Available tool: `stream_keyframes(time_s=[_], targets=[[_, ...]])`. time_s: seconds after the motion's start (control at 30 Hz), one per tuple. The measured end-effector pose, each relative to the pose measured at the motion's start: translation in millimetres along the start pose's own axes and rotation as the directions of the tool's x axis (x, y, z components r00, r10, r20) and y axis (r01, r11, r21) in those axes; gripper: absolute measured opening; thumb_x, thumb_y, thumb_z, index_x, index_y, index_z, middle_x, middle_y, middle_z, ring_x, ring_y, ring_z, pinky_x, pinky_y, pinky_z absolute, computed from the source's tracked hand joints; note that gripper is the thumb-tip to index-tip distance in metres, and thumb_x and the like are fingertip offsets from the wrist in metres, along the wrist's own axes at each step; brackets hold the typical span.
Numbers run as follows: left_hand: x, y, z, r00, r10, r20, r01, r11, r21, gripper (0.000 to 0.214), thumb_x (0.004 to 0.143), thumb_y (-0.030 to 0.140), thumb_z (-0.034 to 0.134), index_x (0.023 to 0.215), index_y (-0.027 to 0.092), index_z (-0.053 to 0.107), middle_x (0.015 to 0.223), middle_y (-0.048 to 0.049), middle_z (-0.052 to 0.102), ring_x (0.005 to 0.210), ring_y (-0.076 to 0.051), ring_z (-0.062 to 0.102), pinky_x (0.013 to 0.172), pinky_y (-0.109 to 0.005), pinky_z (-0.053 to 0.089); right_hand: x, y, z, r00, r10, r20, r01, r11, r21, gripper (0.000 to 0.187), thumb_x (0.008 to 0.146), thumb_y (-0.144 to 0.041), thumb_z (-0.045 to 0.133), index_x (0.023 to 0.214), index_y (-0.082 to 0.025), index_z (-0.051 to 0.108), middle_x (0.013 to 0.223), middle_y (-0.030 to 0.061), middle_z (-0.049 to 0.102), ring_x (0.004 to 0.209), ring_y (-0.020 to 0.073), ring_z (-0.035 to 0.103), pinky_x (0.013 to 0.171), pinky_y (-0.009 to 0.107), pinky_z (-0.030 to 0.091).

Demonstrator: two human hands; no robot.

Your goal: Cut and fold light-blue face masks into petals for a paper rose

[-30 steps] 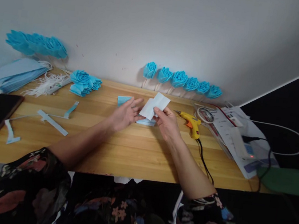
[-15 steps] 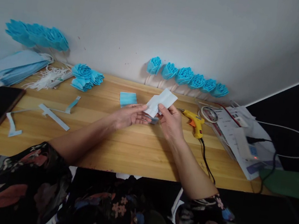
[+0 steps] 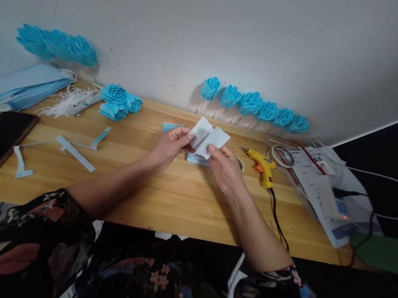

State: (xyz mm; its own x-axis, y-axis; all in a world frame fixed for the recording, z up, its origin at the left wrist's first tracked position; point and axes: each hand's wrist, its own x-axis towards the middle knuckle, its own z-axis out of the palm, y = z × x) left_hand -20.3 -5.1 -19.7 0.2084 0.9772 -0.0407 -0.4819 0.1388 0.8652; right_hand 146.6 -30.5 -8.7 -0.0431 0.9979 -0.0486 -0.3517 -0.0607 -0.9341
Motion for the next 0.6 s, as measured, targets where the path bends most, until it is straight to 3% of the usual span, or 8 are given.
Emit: stream_keyframes(time_s=[0.2,0.43,0.6], targets=[[-4.4,-5.7,3.8,0.995,-0.018,0.101,0.017,1.0,0.01,0.031,0.077,0.037,0.084,0.099,0.016,0.077,0.099,-0.0052,0.077,0.082,-0.015,0.07,0.08,-0.03,0.058,-0.2,4.4,2.0,0.998,-0.015,-0.059,0.014,1.0,-0.007,0.031,0.063,-0.044,0.091,0.084,-0.024,0.081,0.088,0.001,0.08,0.082,0.0179,0.068,0.088,0.036,0.051],[-6.6,-4.5,7.7,0.995,-0.006,0.101,0.008,1.0,-0.019,0.049,0.083,0.056,0.075,0.108,0.014,0.075,0.101,-0.0124,0.077,0.097,-0.025,0.074,0.085,-0.037,0.061,1.5,2.6,1.0,0.992,-0.044,-0.116,0.042,0.999,-0.015,0.029,0.062,-0.042,0.09,0.083,-0.023,0.081,0.089,0.0005,0.08,0.082,0.0178,0.067,0.085,0.034,0.052],[-9.3,-2.8,8.9,0.99,0.061,0.128,-0.071,0.994,0.078,0.056,0.073,0.042,0.088,0.12,0.018,0.071,0.108,-0.0083,0.077,0.094,-0.021,0.073,0.087,-0.036,0.06,1.3,6.9,0.6,0.989,-0.072,-0.132,0.067,0.997,-0.042,0.027,0.066,-0.04,0.087,0.086,-0.024,0.08,0.091,0.0002,0.08,0.084,0.0182,0.068,0.087,0.034,0.052]])
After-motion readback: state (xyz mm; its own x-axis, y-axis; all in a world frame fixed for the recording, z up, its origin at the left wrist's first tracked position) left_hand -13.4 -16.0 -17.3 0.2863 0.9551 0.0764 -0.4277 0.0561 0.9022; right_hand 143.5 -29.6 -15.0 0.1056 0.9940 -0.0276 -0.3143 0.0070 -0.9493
